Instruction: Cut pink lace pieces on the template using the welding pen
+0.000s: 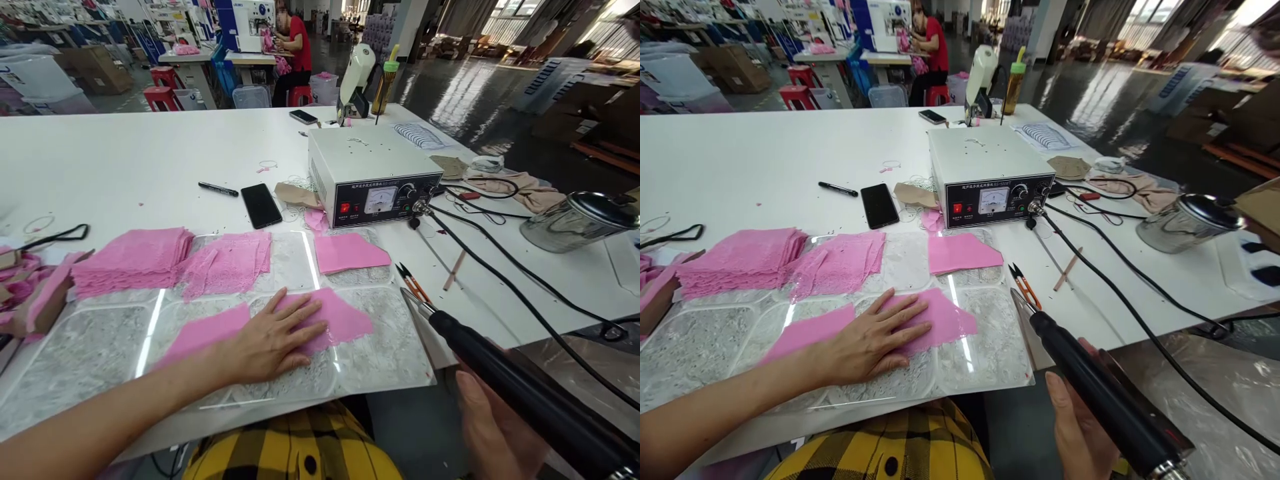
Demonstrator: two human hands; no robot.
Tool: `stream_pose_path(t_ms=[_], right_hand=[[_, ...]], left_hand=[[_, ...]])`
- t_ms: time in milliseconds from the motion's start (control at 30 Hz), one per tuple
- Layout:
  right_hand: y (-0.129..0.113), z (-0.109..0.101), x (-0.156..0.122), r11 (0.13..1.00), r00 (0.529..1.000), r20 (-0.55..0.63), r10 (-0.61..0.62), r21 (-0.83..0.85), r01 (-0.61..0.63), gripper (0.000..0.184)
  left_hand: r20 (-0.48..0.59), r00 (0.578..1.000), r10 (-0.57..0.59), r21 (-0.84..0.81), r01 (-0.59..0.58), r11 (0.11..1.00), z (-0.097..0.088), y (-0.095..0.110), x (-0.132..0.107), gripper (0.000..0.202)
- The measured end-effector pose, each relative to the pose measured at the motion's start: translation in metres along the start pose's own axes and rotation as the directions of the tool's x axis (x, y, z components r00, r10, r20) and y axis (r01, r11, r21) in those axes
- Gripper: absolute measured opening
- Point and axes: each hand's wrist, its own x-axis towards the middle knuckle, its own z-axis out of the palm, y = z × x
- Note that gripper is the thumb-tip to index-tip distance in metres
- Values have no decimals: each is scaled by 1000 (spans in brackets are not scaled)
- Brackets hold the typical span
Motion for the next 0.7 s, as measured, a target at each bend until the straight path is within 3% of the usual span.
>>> stream_pose_path(t_ms=[67,133,233,333,433,500,700], right_hand=[[-9,13,6,961,993,-109,-53,265,80,56],[-15,30,13,854,973,-200,-114,480,199,45],[-20,50,26,715,928,-333,-166,608,346,41],[-26,56,43,656,916,-394,-76,672,344,28],[-39,48,56,589,914,-395,96,763,267,14],[-48,40,59,579,912,-385,139,779,241,17],[-65,27,42,643,988,-149,-40,753,139,16]], left_hand=[[5,1000,-7,-9,7,1000,1,0,0,57],[3,1000,-14,-17,14,1000,1,1,-1,57],[-2,1000,-17,-23,17,1000,1,1,-1,57],[-7,1000,-10,-19,10,1000,2,2,-1,57],[-19,1000,-8,-23,8,1000,2,2,0,57],[-29,1000,-8,-32,7,999,3,2,0,57],[-40,999,-10,-67,7,998,4,2,-1,55]])
